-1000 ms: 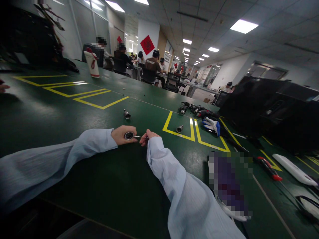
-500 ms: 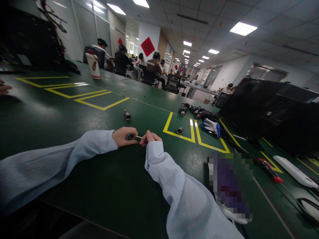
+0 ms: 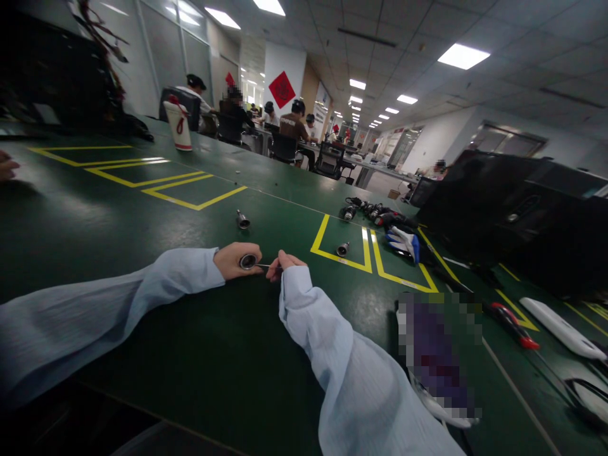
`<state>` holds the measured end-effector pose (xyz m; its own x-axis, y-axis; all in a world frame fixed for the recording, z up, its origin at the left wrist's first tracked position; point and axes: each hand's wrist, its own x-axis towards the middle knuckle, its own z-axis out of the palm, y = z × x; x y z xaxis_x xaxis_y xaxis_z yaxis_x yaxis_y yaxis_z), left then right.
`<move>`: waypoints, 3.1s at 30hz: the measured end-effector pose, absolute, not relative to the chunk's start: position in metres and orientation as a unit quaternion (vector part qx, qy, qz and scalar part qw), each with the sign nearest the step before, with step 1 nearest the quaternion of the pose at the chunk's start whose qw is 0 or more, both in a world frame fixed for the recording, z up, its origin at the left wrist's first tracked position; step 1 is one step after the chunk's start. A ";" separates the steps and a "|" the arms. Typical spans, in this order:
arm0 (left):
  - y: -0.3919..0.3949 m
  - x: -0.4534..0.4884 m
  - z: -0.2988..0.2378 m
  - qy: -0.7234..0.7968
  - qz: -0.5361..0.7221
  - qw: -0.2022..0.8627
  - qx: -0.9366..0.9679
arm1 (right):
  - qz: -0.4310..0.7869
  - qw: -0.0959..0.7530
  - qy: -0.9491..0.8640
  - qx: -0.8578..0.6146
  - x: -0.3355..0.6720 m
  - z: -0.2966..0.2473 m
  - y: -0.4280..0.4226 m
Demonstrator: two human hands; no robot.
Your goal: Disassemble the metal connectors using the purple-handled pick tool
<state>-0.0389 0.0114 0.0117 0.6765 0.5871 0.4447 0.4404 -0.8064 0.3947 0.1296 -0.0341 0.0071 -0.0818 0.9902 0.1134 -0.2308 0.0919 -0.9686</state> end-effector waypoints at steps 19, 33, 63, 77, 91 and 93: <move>0.010 -0.036 0.009 0.265 0.332 0.173 0.889 | 0.608 0.536 -0.467 -0.353 0.133 -0.005 -0.023; 0.012 -0.038 0.013 0.303 0.331 0.127 0.885 | 0.554 0.569 -0.475 -0.379 0.128 0.003 -0.030; 0.011 -0.039 0.014 0.293 0.345 0.137 0.881 | 0.616 0.550 -0.456 -0.332 0.126 0.001 -0.028; 0.009 -0.040 0.019 0.293 0.361 0.148 0.873 | 0.638 0.565 -0.429 -0.299 0.128 0.001 -0.024; 0.008 -0.043 0.020 0.317 0.384 0.096 0.862 | 0.617 0.581 -0.435 -0.305 0.126 0.002 -0.024; 0.008 -0.044 0.020 0.321 0.387 0.095 0.859 | 0.596 0.585 -0.447 -0.321 0.122 0.005 -0.028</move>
